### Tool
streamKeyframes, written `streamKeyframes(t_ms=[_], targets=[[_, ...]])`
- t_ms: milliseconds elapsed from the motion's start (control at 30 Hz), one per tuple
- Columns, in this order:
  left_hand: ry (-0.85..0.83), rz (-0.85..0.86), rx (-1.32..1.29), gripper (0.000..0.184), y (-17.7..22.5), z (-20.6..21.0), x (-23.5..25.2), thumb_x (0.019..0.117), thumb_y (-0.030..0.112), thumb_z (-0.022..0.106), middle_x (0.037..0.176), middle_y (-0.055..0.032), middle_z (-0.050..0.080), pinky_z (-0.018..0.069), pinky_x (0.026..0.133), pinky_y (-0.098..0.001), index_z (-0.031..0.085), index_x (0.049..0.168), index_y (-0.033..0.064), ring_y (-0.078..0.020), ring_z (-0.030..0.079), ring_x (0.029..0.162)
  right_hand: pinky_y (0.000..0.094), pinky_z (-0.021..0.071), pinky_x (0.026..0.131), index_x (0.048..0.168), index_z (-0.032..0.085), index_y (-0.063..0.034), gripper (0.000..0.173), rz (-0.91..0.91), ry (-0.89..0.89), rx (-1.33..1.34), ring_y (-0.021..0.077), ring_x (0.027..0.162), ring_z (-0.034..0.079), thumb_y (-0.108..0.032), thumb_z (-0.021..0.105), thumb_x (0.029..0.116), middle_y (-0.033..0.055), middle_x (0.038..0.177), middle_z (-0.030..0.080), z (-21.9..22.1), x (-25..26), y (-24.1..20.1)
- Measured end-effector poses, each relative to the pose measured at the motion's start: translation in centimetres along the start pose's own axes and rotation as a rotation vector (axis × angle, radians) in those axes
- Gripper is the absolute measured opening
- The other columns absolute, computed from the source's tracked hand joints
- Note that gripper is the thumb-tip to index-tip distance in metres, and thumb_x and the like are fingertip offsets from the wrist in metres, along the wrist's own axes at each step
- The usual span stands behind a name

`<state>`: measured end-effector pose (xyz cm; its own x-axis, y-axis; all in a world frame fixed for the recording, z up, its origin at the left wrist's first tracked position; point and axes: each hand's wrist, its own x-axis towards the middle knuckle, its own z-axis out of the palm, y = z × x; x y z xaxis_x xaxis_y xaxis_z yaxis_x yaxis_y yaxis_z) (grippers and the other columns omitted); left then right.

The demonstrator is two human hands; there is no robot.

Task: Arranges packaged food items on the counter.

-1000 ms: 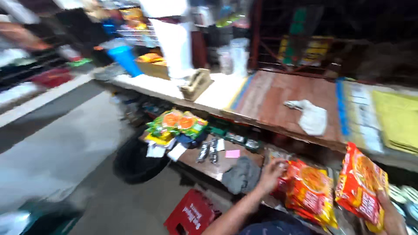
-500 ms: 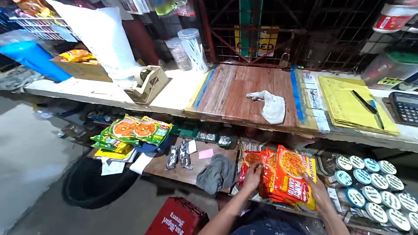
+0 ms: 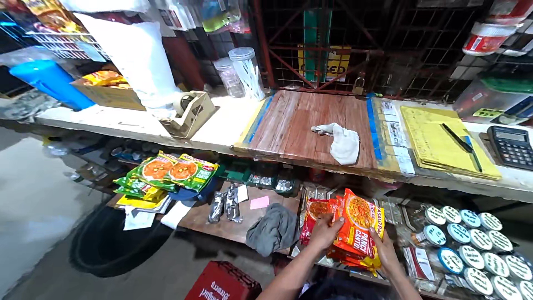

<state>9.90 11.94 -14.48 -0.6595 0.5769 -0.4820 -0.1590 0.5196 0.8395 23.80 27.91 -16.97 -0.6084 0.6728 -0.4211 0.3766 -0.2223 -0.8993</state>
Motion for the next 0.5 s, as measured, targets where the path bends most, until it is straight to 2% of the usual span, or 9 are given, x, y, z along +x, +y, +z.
streamKeyframes(t_ms=[100, 133, 167, 267, 333, 367, 433, 467, 500], targets=[[0.074, 0.079, 0.099, 0.063, 1.1, 0.7, -1.5, 0.0983, 0.052, 0.058, 0.153, -0.0209, 0.044, 0.04, 0.113, -0.0525, 0.059, 0.142, 0.007, -0.0351, 0.047, 0.137, 0.0368, 0.0561, 0.093, 0.154, 0.031, -0.0026, 0.056, 0.01, -0.029, 0.11, 0.0193, 0.111, 0.066, -0.028, 0.047, 0.1065, 0.0213, 0.133, 0.059, -0.2, -0.2, 0.8], [0.073, 0.105, 0.103, 0.066, 1.6, 1.1, -2.2, 0.0961, 0.052, 0.062, 0.154, -0.0212, 0.042, 0.0398, 0.113, -0.0525, 0.057, 0.144, 0.0065, -0.0354, 0.047, 0.138, 0.0347, 0.057, 0.091, 0.155, 0.03, -0.0033, 0.057, 0.008, -0.038, 0.152, 0.0163, 0.108, 0.066, -0.029, 0.045, 0.1067, 0.0193, 0.132, 0.059, -0.3, -0.6, 0.8], [0.04, 0.106, 0.095, 0.073, 2.4, 1.4, -3.0, 0.0932, 0.051, 0.066, 0.155, -0.0221, 0.042, 0.04, 0.114, -0.0534, 0.05, 0.148, 0.0062, -0.0357, 0.047, 0.139, 0.032, 0.0583, 0.088, 0.155, 0.028, -0.0035, 0.057, -0.002, -0.049, 0.205, 0.0128, 0.104, 0.067, -0.029, 0.043, 0.1062, 0.0161, 0.128, 0.06, -0.4, -0.9, 0.9], [-0.097, 0.067, 0.037, 0.102, 4.5, 3.1, -5.3, 0.0847, 0.043, 0.08, 0.142, -0.025, 0.054, 0.0471, 0.108, -0.0538, 0.021, 0.16, 0.0095, -0.0346, 0.058, 0.128, 0.0268, 0.0628, 0.077, 0.15, 0.028, -0.0054, 0.058, -0.052, -0.064, 0.414, 0.0056, 0.09, 0.071, -0.03, 0.044, 0.1009, 0.0038, 0.111, 0.068, -1.2, -1.6, 1.5], [-0.144, 0.144, -0.032, 0.1, 4.7, 4.4, -6.1, 0.0858, 0.031, 0.081, 0.142, -0.0245, 0.055, 0.0487, 0.108, -0.0507, 0.019, 0.161, 0.009, -0.0321, 0.06, 0.127, 0.0258, 0.0633, 0.073, 0.147, 0.029, -0.008, 0.058, -0.054, -0.045, 0.497, 0.0036, 0.086, 0.071, -0.037, 0.046, 0.0998, -0.0018, 0.105, 0.069, -2.4, -2.0, 1.6], [-0.16, 0.197, -0.057, 0.097, 4.6, 5.1, -6.3, 0.0865, 0.027, 0.08, 0.145, -0.0236, 0.053, 0.0489, 0.108, -0.049, 0.02, 0.161, 0.0084, -0.0308, 0.06, 0.128, 0.0261, 0.0632, 0.071, 0.141, 0.035, -0.0098, 0.058, -0.035, -0.046, 0.547, 0.0037, 0.084, 0.072, -0.045, 0.049, 0.0975, -0.0036, 0.1, 0.071, -3.2, -2.2, 1.5], [-0.211, 0.301, -0.046, 0.096, 4.4, 6.0, -6.5, 0.0871, 0.024, 0.08, 0.15, -0.0239, 0.048, 0.0462, 0.112, -0.0476, 0.021, 0.161, 0.0049, -0.0309, 0.056, 0.133, 0.0275, 0.0641, 0.067, 0.121, 0.053, -0.0127, 0.052, 0.015, -0.087, 0.653, 0.0046, 0.078, 0.074, -0.059, 0.048, 0.0988, -0.0052, 0.089, 0.076, -4.8, -2.9, 1.4], [-0.265, 0.334, -0.022, 0.097, 4.4, 6.2, -6.6, 0.0875, 0.024, 0.08, 0.153, -0.0239, 0.046, 0.0442, 0.114, -0.0472, 0.02, 0.161, 0.0046, -0.0311, 0.053, 0.136, 0.0285, 0.0645, 0.067, 0.116, 0.057, -0.013, 0.053, 0.046, -0.108, 0.696, 0.0055, 0.077, 0.074, -0.062, 0.046, 0.0996, -0.0046, 0.086, 0.077, -5.7, -3.3, 1.6], [-0.338, 0.365, -0.009, 0.097, 4.4, 6.1, -6.7, 0.0883, 0.024, 0.079, 0.154, -0.0241, 0.044, 0.044, 0.114, -0.0474, 0.019, 0.162, 0.0043, -0.0314, 0.053, 0.137, 0.0271, 0.0642, 0.068, 0.115, 0.055, -0.0141, 0.051, 0.076, -0.112, 0.678, 0.0036, 0.078, 0.074, -0.057, 0.029, 0.1051, -0.0066, 0.086, 0.076, -6.4, -3.8, 1.4]])
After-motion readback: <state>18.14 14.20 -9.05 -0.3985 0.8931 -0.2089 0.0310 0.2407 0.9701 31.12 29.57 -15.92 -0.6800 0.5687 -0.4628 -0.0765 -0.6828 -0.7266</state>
